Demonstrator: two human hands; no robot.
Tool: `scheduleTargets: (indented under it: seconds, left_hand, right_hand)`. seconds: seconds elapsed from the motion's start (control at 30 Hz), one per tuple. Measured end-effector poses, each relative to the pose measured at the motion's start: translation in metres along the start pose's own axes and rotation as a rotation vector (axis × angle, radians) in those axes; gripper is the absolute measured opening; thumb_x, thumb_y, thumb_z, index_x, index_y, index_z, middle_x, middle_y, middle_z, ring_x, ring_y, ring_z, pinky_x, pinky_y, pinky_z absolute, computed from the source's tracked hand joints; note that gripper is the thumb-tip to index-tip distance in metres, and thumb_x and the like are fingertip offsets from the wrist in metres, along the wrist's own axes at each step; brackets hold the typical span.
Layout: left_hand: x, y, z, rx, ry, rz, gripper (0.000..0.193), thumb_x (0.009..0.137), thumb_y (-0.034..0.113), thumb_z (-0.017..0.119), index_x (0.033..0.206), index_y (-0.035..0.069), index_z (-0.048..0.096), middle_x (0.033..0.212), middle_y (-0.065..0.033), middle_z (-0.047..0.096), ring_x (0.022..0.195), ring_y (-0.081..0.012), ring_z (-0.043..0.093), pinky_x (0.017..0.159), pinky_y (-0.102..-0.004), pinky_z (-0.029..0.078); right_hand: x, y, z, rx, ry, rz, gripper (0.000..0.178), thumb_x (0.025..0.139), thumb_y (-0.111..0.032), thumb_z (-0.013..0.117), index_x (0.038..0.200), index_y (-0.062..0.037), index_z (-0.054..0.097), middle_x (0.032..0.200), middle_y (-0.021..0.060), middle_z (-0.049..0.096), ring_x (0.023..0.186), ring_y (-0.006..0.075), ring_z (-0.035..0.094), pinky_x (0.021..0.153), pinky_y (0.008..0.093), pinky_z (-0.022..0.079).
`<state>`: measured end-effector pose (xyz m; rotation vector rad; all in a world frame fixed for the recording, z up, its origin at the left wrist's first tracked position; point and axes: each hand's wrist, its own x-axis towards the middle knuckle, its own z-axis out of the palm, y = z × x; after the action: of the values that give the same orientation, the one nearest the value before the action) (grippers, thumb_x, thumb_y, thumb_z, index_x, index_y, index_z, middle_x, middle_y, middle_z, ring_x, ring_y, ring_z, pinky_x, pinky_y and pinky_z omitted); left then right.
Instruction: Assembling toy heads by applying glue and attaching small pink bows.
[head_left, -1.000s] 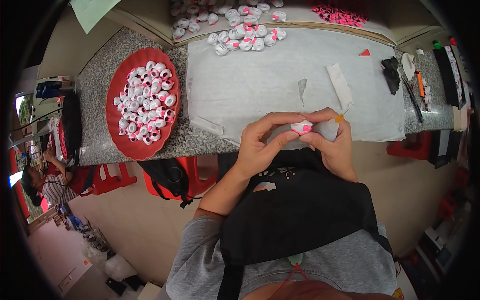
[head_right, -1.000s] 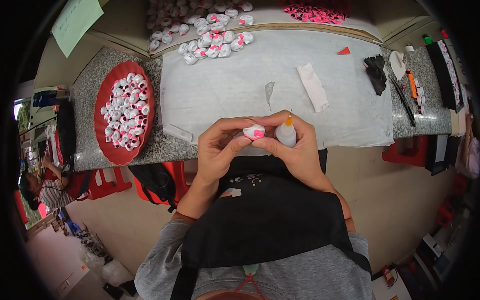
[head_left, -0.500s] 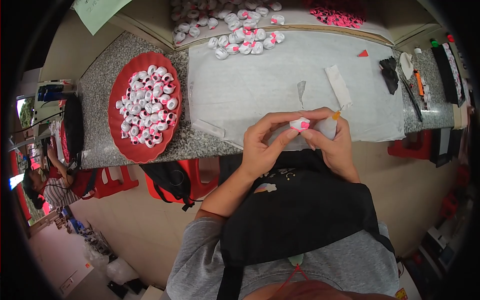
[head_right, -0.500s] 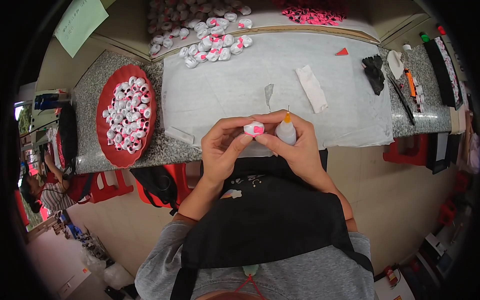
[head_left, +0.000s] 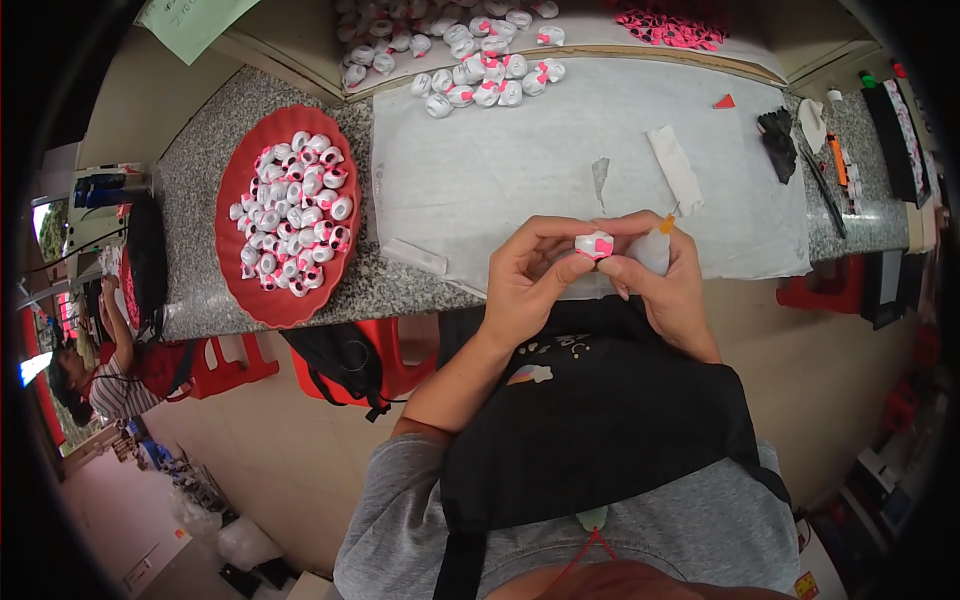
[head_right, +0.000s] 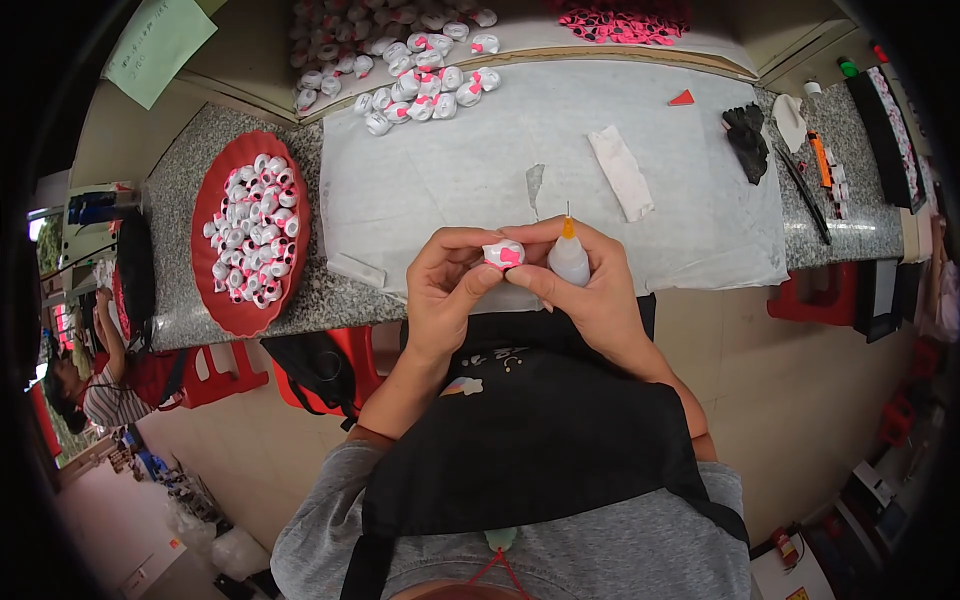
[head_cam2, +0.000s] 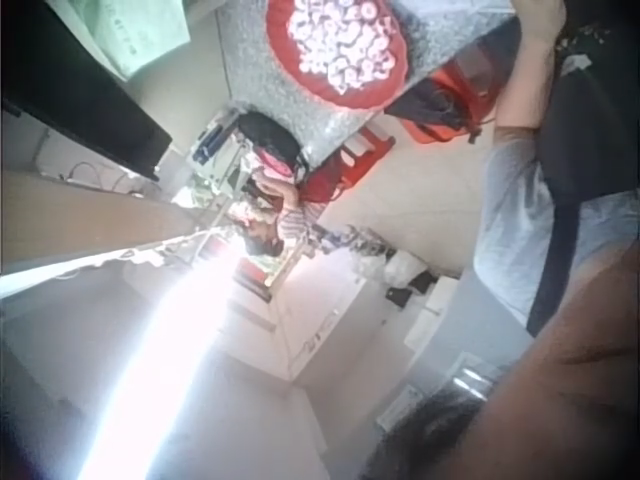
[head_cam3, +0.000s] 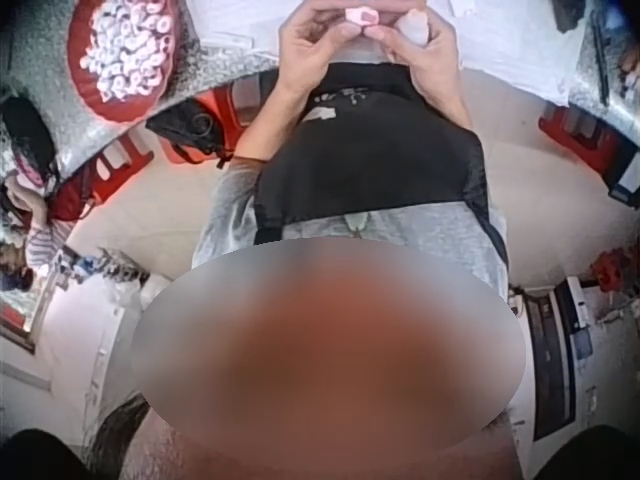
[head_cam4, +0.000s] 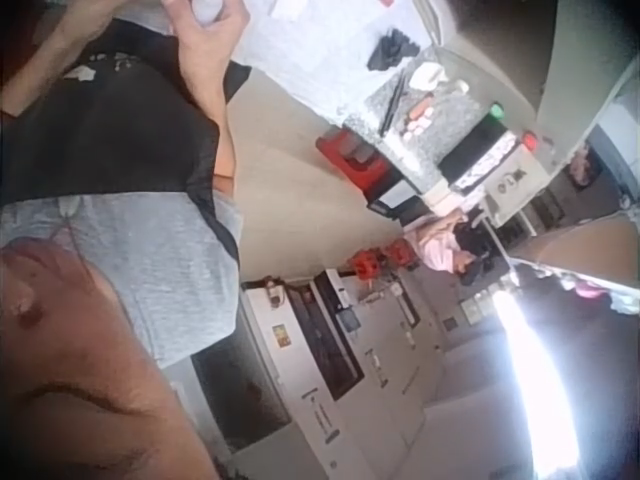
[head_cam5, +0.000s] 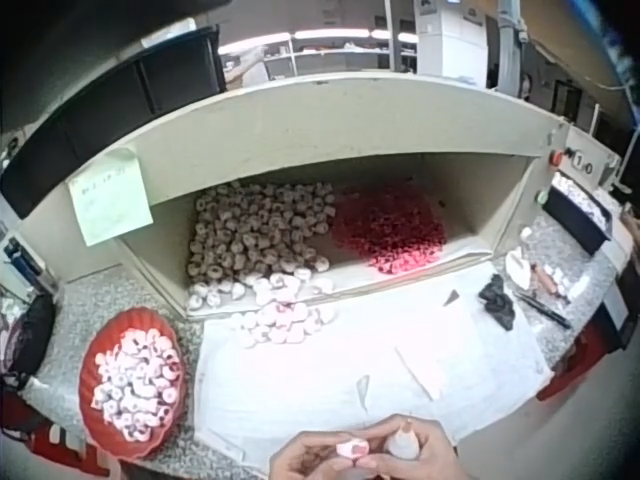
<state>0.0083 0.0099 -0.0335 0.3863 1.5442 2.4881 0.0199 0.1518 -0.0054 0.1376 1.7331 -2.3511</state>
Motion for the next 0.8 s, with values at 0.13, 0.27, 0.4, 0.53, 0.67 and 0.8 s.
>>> scheduleTargets:
  seconds: [0.13,0.27,0.4,0.53,0.67,0.8]
  left_hand:
    - [0.002,0.000,0.001,-0.147,-0.015,-0.066,0.022,0.075,0.000,0.051,0.096,-0.003,0.045,0.094,-0.0113,0.052,0.090,-0.0161,0.050,0.079,-0.0267,0.039]
    - [0.002,0.000,0.000,-0.090,-0.010,-0.018,0.021,0.075,-0.001,0.050,0.096,-0.003,0.045,0.095,-0.0120,0.051,0.091,-0.0165,0.049,0.080,-0.0271,0.039]
    - [0.002,0.001,-0.003,-0.080,0.017,-0.051,0.022,0.075,-0.003,0.050,0.096,-0.004,0.045,0.094,-0.0123,0.052,0.091,-0.0168,0.049,0.080,-0.0273,0.039]
    - [-0.001,0.001,0.000,-0.102,0.015,-0.026,0.021,0.074,-0.003,0.051,0.094,-0.003,0.046,0.092,-0.0124,0.053,0.087,-0.0159,0.051,0.077,-0.0266,0.041]
    - [-0.002,-0.006,0.002,-0.054,-0.032,0.037,0.020,0.075,0.001,0.052,0.095,-0.003,0.047,0.095,-0.0116,0.052,0.088,-0.0157,0.051,0.077,-0.0281,0.041]
    - [-0.004,0.001,0.000,-0.019,-0.006,0.035,0.021,0.077,0.004,0.050,0.097,-0.002,0.045,0.096,-0.0114,0.051,0.089,-0.0156,0.049,0.078,-0.0279,0.039]
  right_hand:
    - [0.000,-0.003,0.000,-0.024,-0.008,-0.002,0.022,0.069,-0.001,0.056,0.090,0.0018,0.053,0.069,0.0032,0.052,0.053,0.0047,0.041,0.045,0.0172,0.031]
    - [0.001,-0.001,0.003,-0.040,0.021,-0.044,0.023,0.068,0.001,0.056,0.090,0.0031,0.052,0.068,0.0042,0.051,0.051,0.0058,0.040,0.044,0.0180,0.031]
    - [0.005,-0.001,0.003,-0.034,-0.007,-0.007,0.023,0.068,0.002,0.055,0.090,0.0030,0.052,0.066,0.0037,0.050,0.050,0.0059,0.040,0.043,0.0182,0.031]
    - [0.001,-0.001,0.007,-0.039,0.004,-0.021,0.022,0.068,0.002,0.055,0.090,0.0014,0.053,0.065,0.0025,0.051,0.050,0.0049,0.040,0.044,0.0171,0.030]
    - [-0.002,0.004,0.000,-0.035,0.042,-0.054,0.021,0.067,0.003,0.056,0.088,0.0007,0.053,0.067,0.0024,0.052,0.050,0.0044,0.039,0.044,0.0163,0.030]
    - [0.002,0.011,0.004,0.006,-0.001,-0.062,0.023,0.068,0.002,0.055,0.091,0.0010,0.053,0.068,0.0036,0.053,0.050,0.0052,0.040,0.045,0.0170,0.031]
